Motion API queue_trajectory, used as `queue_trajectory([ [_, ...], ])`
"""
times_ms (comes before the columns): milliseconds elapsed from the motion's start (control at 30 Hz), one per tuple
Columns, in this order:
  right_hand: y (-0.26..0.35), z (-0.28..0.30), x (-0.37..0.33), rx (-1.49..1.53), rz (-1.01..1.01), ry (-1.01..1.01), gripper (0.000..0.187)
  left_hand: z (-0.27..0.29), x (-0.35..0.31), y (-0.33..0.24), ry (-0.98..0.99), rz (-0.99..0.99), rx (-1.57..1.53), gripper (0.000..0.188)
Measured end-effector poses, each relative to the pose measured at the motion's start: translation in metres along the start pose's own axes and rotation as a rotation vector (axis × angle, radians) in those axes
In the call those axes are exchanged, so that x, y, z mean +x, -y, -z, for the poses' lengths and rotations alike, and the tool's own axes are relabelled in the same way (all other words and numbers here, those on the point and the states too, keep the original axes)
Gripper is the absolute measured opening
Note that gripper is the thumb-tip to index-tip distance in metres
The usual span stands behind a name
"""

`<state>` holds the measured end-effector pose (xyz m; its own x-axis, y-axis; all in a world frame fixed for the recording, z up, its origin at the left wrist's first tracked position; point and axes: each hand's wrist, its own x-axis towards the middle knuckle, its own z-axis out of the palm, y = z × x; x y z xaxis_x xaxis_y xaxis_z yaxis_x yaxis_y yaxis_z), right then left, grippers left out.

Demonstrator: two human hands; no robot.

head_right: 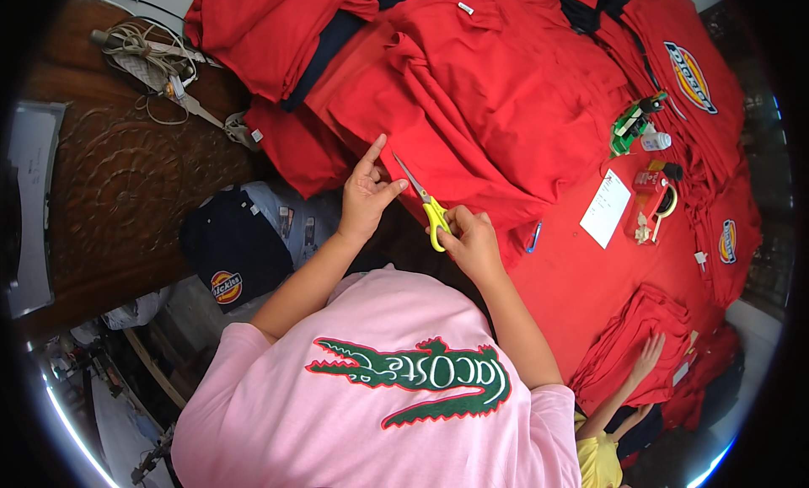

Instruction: The person trims threads from red t-shirts using scissors and records information on a notepad. The person then stacks the garments on a table and handles garment labels and tape.

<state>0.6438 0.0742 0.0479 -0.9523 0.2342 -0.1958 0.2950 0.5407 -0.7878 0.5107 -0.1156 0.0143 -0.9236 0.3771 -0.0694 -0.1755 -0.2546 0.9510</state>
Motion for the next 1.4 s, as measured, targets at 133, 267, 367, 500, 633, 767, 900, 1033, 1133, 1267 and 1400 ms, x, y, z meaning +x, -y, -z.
queue_trajectory([
  [133, -0.002, -0.006, -0.001, 0.001, 0.001, 0.005, 0.023, 0.003, 0.01, 0.002, -0.102, 0.018, -0.056, 0.07],
  [267, 0.018, -0.007, 0.006, -0.041, 0.018, -0.047, 0.021, 0.009, 0.012, 0.002, -0.063, 0.029, -0.079, 0.071],
  [367, 0.015, -0.011, 0.014, -0.018, 0.031, -0.056, 0.02, 0.009, 0.008, -0.007, -0.034, 0.069, -0.05, 0.077],
  [500, 0.006, -0.029, 0.02, 0.495, -0.197, -0.068, 0.042, 0.01, -0.004, -0.001, -0.014, 0.188, -0.279, 0.088],
  [633, 0.032, -0.049, 0.026, 0.057, 0.071, -0.223, 0.07, 0.009, -0.018, -0.004, 0.072, 0.364, -0.357, 0.091],
  [767, 0.033, -0.074, 0.047, 0.116, 0.083, -0.302, 0.044, 0.018, -0.005, 0.017, 0.154, 0.397, -0.383, 0.089],
  [900, 0.034, -0.072, 0.051, 0.103, 0.037, -0.339, 0.03, 0.027, 0.019, 0.005, 0.277, 0.493, -0.344, 0.079],
  [1033, 0.034, -0.059, 0.037, -0.041, -0.007, -0.344, 0.028, 0.039, 0.052, 0.027, -0.019, 0.307, -0.074, 0.053],
  [1133, 0.028, -0.049, 0.021, 0.116, -0.085, -0.312, 0.029, 0.074, 0.091, 0.031, -0.363, 0.176, -0.177, 0.045],
  [1267, 0.02, -0.042, -0.002, 0.041, -0.105, -0.266, 0.031, 0.126, 0.124, 0.011, -0.225, 0.019, -0.308, 0.064],
  [1400, 0.019, -0.065, -0.017, -0.086, -0.101, -0.369, 0.031, 0.119, 0.115, -0.048, 0.008, -0.035, -0.079, 0.099],
])
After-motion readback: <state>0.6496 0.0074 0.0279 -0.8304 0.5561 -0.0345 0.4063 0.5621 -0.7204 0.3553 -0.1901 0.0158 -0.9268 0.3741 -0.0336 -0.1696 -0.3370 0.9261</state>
